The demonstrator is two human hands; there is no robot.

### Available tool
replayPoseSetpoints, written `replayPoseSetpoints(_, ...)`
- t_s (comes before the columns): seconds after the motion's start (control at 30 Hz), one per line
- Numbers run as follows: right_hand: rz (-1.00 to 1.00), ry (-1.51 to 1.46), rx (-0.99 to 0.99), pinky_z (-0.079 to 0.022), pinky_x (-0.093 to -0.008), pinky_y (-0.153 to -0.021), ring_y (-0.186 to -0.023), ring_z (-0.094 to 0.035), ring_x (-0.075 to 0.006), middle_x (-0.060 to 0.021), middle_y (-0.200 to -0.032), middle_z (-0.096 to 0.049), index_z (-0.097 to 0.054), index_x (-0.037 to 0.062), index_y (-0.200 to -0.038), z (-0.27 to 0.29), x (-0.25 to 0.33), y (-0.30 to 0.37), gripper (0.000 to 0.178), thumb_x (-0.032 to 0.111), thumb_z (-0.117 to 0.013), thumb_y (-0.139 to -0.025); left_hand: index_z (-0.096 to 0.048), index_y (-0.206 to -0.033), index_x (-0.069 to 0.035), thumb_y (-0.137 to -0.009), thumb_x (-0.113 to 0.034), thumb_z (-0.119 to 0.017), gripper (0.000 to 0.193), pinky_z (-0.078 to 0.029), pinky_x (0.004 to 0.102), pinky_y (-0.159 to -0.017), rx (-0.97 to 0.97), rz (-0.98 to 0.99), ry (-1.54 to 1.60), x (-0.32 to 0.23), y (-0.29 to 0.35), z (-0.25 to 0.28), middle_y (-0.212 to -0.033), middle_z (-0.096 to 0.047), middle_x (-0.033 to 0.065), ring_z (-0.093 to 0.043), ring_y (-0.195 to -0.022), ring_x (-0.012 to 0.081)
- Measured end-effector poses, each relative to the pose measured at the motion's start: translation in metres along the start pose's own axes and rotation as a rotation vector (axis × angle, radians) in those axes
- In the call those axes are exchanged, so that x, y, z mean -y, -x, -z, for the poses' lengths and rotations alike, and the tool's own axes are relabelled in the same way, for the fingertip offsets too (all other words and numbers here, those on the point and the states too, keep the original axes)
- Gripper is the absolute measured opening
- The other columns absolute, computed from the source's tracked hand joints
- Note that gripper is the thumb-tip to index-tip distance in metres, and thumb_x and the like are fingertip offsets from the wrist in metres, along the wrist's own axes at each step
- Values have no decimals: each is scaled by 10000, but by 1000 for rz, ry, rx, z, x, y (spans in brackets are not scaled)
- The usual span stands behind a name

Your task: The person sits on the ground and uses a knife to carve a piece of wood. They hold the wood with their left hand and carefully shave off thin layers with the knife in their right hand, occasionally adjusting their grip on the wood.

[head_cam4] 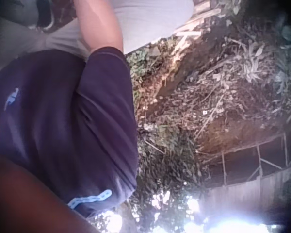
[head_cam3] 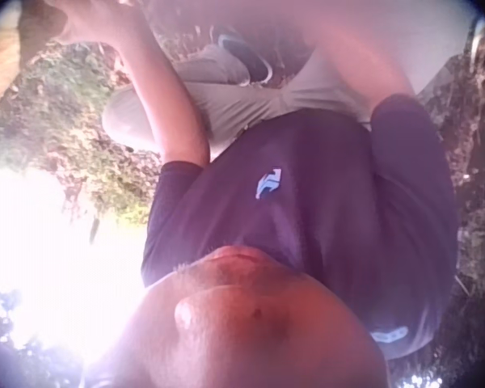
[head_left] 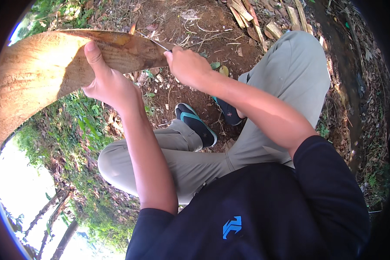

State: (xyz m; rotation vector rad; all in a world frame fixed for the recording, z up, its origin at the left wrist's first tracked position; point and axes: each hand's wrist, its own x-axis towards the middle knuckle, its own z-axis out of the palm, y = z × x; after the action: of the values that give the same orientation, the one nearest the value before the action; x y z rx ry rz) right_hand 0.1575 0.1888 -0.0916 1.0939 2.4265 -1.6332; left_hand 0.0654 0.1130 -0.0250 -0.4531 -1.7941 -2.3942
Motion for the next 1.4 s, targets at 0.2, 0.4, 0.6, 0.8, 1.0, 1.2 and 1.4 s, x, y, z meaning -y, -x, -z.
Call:
replayPoseSetpoints(0.2,59,49,-64,-521,-555,-816,-856,-680,-472,-329,-851,-669,-595,-84,-1014,-6,-3,-2,479,329,-357,-1057,-469,-1233,86,-881,-311,-780,615,-597,338,-796,-21,-37,-14,2,-2,1,-1146,-622,153,-645,-932,198)
replayPoseSetpoints(0.4,105,152,-101,-530,-548,-811,-856,-676,-484,-334,-858,-670,-586,-90,-1033,1,-13,-14,498,335,-328,-1063,-525,-1198,73,-883,-308,-778,555,-600,336,-800,-40,8,-29,1,-2,3,-1154,-630,140,-653,-944,187)
replayPoseSetpoints(0.6,97,97,-103,-525,-562,-789,-828,-673,-494,-329,-820,-670,-587,-92,-1012,-10,-22,-11,498,340,-345,-1062,-526,-1189,75,-888,-290,-773,534,-603,338,-796,-71,59,-46,-2,2,-1,-1136,-636,145,-655,-912,192)
replayPoseSetpoints(0.8,62,14,-44,-512,-570,-833,-889,-657,-515,-361,-906,-659,-591,-107,-1011,-6,-2,-4,494,321,-348,-1060,-590,-1147,130,-900,-276,-767,507,-564,325,-753,-51,-23,-29,2,-4,3,-1066,-672,130,-627,-832,148)
replayPoseSetpoints(1.0,32,-6,-67,-500,-572,-868,-940,-651,-510,-370,-948,-655,-589,-112,-1032,-8,-14,-13,509,335,-347,-1056,-518,-1203,81,-884,-306,-778,564,-602,332,-783,3,34,-66,-4,3,8,-1108,-649,144,-656,-885,182)
replayPoseSetpoints(1.2,28,61,-41,-504,-566,-846,-928,-651,-509,-357,-915,-660,-596,-95,-1016,-4,-6,-3,496,343,-367,-1052,-536,-1216,108,-892,-308,-771,578,-589,337,-787,-47,73,-151,-8,10,9,-1103,-657,139,-651,-915,179)
replayPoseSetpoints(1.4,59,87,-38,-517,-566,-820,-896,-660,-505,-351,-879,-664,-594,-84,-1002,-4,-8,-3,483,344,-377,-1053,-566,-1199,115,-897,-292,-767,545,-587,339,-788,-68,74,-201,-14,16,12,-1109,-659,143,-653,-907,181)
